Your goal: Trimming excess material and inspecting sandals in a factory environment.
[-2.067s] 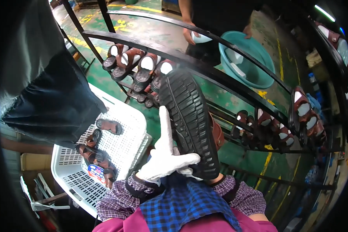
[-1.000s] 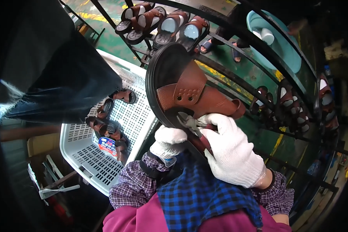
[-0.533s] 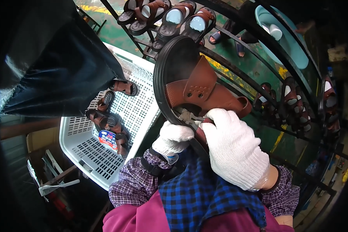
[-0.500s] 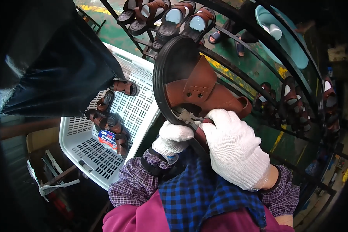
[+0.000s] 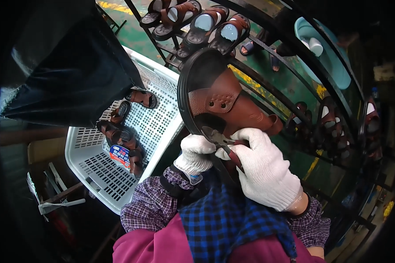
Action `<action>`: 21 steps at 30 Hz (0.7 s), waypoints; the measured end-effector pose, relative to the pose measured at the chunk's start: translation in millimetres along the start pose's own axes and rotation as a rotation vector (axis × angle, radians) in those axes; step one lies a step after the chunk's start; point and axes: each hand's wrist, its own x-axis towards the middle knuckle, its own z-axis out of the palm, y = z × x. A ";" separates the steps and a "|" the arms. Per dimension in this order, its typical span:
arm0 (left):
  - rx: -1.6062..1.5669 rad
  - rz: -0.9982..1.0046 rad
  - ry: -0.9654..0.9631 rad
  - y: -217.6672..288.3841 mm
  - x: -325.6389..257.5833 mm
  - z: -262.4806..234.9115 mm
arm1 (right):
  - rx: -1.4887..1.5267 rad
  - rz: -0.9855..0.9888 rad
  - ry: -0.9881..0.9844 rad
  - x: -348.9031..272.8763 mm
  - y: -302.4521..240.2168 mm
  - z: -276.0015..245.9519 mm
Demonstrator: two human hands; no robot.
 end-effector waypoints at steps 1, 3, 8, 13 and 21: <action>-0.002 -0.002 0.005 -0.7 0.0 -3.0 | -0.049 -0.011 0.012 1.4 -2.4 -1.7; -0.063 -0.024 -0.045 -2.3 2.5 -8.3 | -0.126 -0.012 -0.006 2.9 -3.1 -2.3; 0.179 0.058 0.025 2.1 0.2 6.5 | -0.217 0.004 0.025 6.1 -1.6 1.4; 0.133 0.031 -0.052 0.6 0.0 -0.1 | -0.263 -0.015 0.025 4.8 2.1 4.8; 0.184 -0.037 -0.177 8.7 1.8 -3.5 | 0.039 -0.125 -0.035 13.7 27.4 6.6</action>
